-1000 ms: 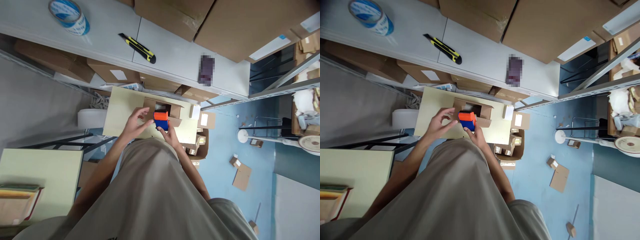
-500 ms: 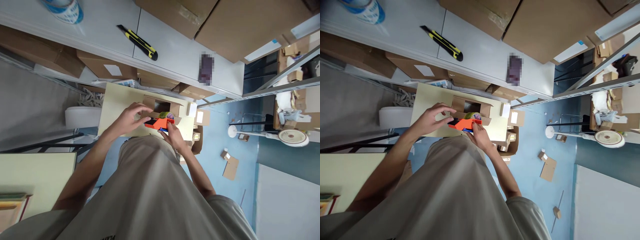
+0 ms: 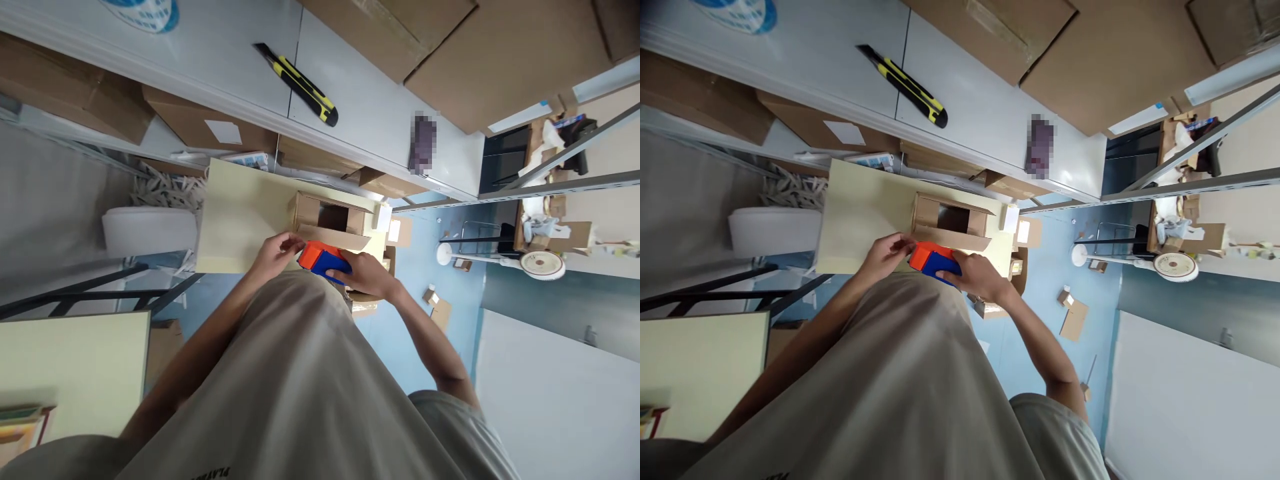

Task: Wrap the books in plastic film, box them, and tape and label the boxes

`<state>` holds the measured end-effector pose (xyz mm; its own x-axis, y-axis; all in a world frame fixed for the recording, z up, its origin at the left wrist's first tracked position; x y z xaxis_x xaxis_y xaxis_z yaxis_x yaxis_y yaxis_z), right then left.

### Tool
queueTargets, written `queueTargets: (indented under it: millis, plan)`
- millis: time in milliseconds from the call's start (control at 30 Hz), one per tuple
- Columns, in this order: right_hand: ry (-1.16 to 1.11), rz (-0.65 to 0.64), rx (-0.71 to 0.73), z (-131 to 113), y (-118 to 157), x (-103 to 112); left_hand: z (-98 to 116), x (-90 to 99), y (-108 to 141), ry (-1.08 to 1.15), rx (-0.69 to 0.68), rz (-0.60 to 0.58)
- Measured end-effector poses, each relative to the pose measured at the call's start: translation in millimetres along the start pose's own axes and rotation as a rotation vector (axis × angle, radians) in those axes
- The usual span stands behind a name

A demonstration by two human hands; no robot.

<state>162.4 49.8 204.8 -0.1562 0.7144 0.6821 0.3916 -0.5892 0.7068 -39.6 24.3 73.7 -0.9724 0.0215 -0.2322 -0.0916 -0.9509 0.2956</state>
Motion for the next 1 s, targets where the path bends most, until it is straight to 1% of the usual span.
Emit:
queueTargets:
  millis: [67,100,133,167,267,333,400,467,600,667,833,1000]
  plan:
    - [-0.009,-0.094,-0.02,0,2,15,-11,-2.1,0,0.09,0.066,-0.017]
    - [-0.015,-0.134,-0.025,1,4,25,-14,0.2,-2,0.114,0.085,-0.013]
    - [-0.024,-0.169,-0.029,2,7,36,-16,6.3,-5,0.126,0.092,0.015]
    - [-0.034,-0.199,-0.037,4,10,48,-17,16.6,-9,0.131,0.086,0.067]
    - [-0.085,-0.248,-0.103,9,22,87,-23,60.8,-27,0.156,0.055,0.267]
    - [-0.123,-0.257,-0.139,6,25,110,-35,81.2,-42,0.195,0.073,0.269]
    - [-0.132,-0.244,-0.153,-1,22,128,-50,89.1,-57,0.258,0.095,0.251]
    - [-0.117,-0.217,-0.169,-10,13,139,-64,86.6,-70,0.337,0.119,0.263]
    - [-0.069,-0.198,-0.235,-23,-8,150,-88,68.6,-87,0.439,0.205,0.254]
    - [-0.04,-0.206,-0.257,-28,-17,153,-98,63.3,-92,0.451,0.238,0.237]
    - [0.032,-0.221,-0.283,-36,-36,157,-121,59.6,-100,0.465,0.275,0.217]
    - [0.097,-0.222,-0.277,-40,-49,159,-133,54.7,-105,0.459,0.292,0.202]
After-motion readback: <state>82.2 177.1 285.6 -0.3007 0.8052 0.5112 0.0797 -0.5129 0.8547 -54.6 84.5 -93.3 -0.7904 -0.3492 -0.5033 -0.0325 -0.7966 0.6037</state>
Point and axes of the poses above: each hand's wrist, its own y-axis away from the middle knuckle, its own x-axis out of the back of the hand, z = x × y, the point moved 5 cm from there along -y, towards the middle knuckle, and after that the axes turned 4 degrees about y, right-handed, at the moved point
